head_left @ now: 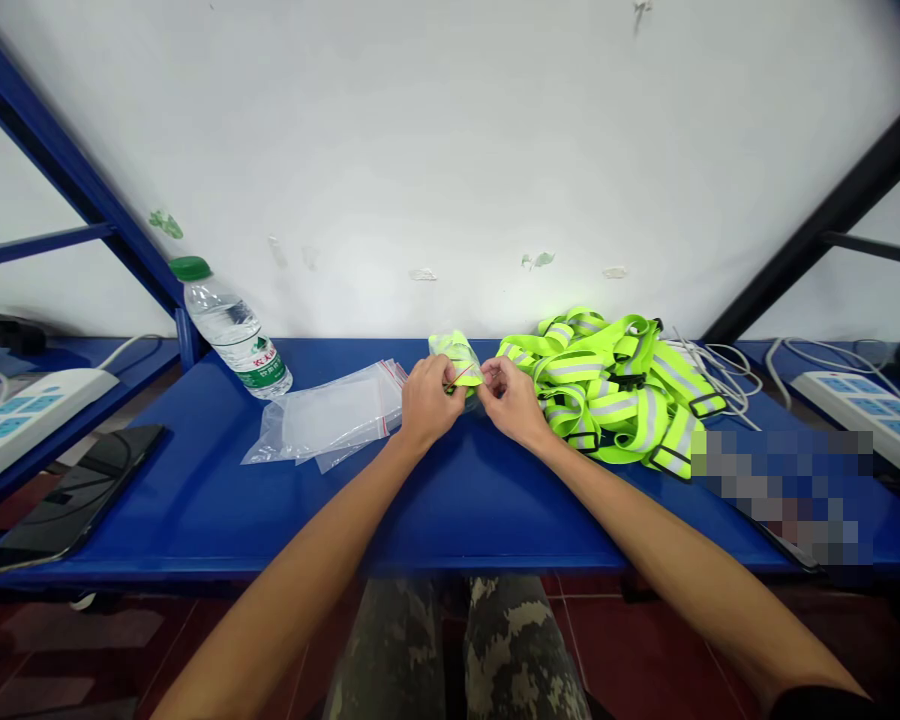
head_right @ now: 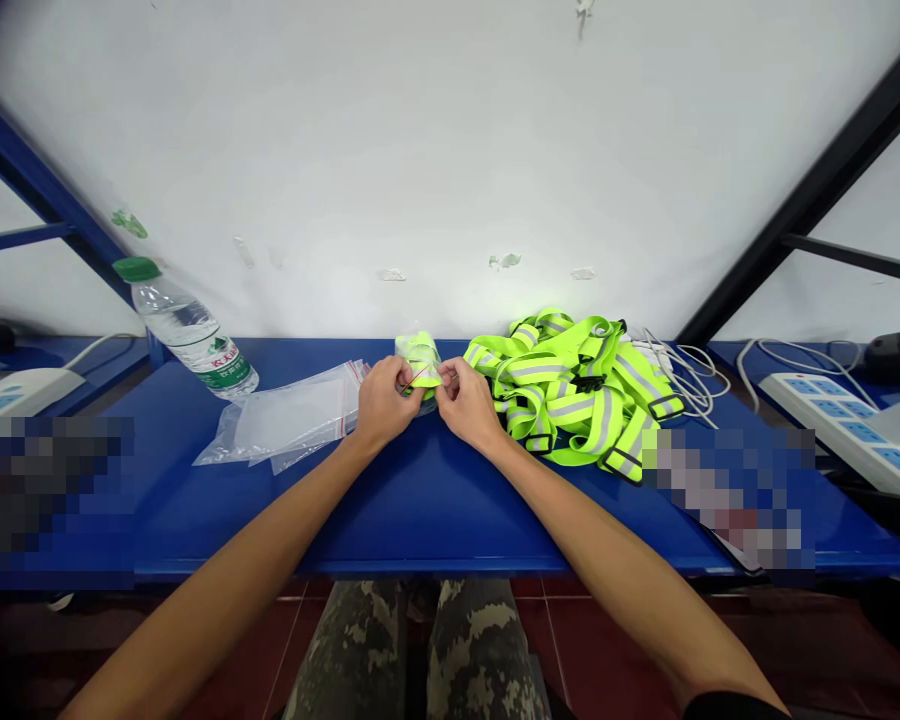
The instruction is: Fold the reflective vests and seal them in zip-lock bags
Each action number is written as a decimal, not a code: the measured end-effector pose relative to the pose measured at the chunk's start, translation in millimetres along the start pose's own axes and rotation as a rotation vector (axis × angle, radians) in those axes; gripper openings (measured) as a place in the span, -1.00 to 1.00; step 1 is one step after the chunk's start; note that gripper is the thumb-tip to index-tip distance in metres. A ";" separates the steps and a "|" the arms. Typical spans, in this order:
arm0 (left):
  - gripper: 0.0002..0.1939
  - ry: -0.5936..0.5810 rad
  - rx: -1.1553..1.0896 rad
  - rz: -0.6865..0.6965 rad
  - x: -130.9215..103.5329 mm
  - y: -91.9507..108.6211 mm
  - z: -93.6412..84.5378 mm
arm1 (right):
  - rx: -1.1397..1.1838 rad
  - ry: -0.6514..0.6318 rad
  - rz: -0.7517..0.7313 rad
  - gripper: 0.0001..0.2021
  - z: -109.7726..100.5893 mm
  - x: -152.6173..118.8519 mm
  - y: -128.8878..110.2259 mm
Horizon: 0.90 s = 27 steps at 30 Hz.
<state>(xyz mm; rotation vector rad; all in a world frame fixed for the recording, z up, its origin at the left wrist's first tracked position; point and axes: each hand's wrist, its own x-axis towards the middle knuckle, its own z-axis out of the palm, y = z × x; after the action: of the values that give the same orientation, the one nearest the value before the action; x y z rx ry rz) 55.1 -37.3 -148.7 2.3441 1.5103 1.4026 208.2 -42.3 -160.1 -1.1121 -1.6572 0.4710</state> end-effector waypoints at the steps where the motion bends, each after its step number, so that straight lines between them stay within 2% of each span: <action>1: -0.80 -0.029 -0.031 0.027 0.7 0.4 -0.8 | -0.027 0.010 0.001 -0.85 -0.4 0.3 1.9; 4: -0.82 -0.081 -0.099 0.058 1.6 1.3 -1.0 | -0.094 0.031 0.009 -0.87 -1.9 1.7 6.8; 7: -0.84 -0.078 -0.091 0.041 1.3 -0.4 2.3 | -0.076 -0.007 0.010 -0.87 -3.7 2.7 6.0; 12: -0.86 -0.006 0.000 0.017 3.7 -5.2 10.1 | 0.000 -0.056 0.014 -0.84 -2.9 0.6 -3.0; 17: -0.86 0.055 0.128 0.025 10.2 -5.2 20.4 | 0.008 -0.015 0.044 -0.82 -0.2 0.1 -3.0; 20: -0.79 0.097 0.126 -0.045 9.7 -4.1 26.0 | -0.039 0.030 0.070 -0.81 -2.9 1.7 0.1; 23: -0.72 0.037 0.067 -0.079 6.0 -2.5 28.5 | -0.115 0.053 0.082 -0.75 -8.6 3.5 2.1; 27: -0.74 -0.096 0.050 0.075 3.0 -0.3 30.6 | -0.162 0.017 0.075 -0.80 -15.4 5.5 3.7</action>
<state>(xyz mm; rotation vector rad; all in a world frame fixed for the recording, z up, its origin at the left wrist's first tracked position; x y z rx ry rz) 76.2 -22.1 -165.1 2.4825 1.4647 1.2608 223.5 -39.1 -154.1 -1.2974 -1.6655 0.3794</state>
